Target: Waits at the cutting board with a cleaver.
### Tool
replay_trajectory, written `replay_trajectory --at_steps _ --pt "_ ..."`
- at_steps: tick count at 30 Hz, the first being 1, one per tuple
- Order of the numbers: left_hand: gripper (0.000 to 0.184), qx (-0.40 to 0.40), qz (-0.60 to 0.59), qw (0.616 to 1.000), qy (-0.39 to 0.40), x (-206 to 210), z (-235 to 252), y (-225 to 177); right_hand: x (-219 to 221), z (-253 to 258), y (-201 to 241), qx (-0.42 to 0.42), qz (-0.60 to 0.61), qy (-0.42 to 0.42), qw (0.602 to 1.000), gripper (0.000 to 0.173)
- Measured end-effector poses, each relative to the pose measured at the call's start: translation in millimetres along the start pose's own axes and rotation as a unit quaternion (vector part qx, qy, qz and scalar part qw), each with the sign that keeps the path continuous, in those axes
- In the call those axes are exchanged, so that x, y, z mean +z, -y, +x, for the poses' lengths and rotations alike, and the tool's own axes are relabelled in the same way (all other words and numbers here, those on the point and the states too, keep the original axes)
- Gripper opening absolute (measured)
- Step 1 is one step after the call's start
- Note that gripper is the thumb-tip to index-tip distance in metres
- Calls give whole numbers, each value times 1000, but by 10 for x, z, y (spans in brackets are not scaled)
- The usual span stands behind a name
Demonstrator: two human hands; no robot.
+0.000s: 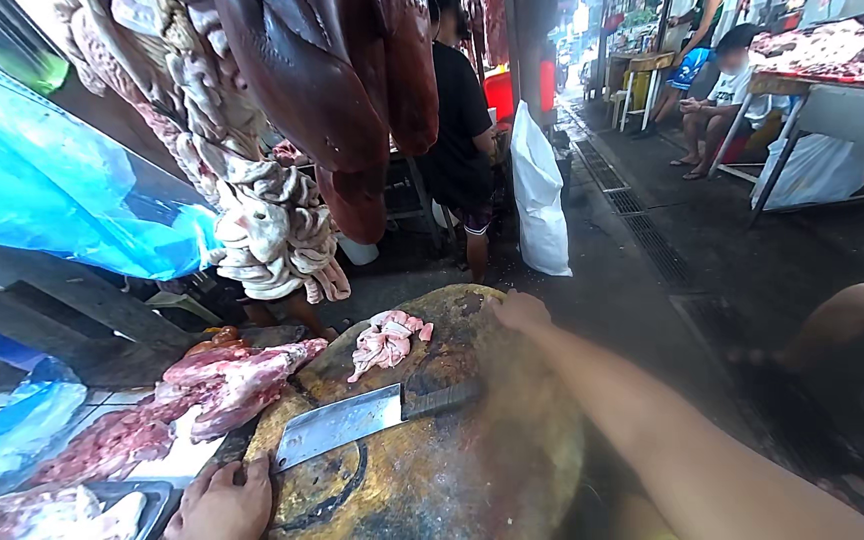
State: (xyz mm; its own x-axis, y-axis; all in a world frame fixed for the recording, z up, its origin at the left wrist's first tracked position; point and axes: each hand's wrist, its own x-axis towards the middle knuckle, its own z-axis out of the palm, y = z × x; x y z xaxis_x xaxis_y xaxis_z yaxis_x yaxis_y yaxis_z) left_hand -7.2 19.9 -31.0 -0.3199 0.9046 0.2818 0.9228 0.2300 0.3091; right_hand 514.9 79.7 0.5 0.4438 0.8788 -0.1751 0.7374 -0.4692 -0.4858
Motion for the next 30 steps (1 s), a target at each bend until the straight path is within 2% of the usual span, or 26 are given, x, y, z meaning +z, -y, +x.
replay_trajectory --at_steps 30 --pt "58 4 -4 1000 3 -16 -2 -12 25 36 -4 2 3 -2 1000 78"
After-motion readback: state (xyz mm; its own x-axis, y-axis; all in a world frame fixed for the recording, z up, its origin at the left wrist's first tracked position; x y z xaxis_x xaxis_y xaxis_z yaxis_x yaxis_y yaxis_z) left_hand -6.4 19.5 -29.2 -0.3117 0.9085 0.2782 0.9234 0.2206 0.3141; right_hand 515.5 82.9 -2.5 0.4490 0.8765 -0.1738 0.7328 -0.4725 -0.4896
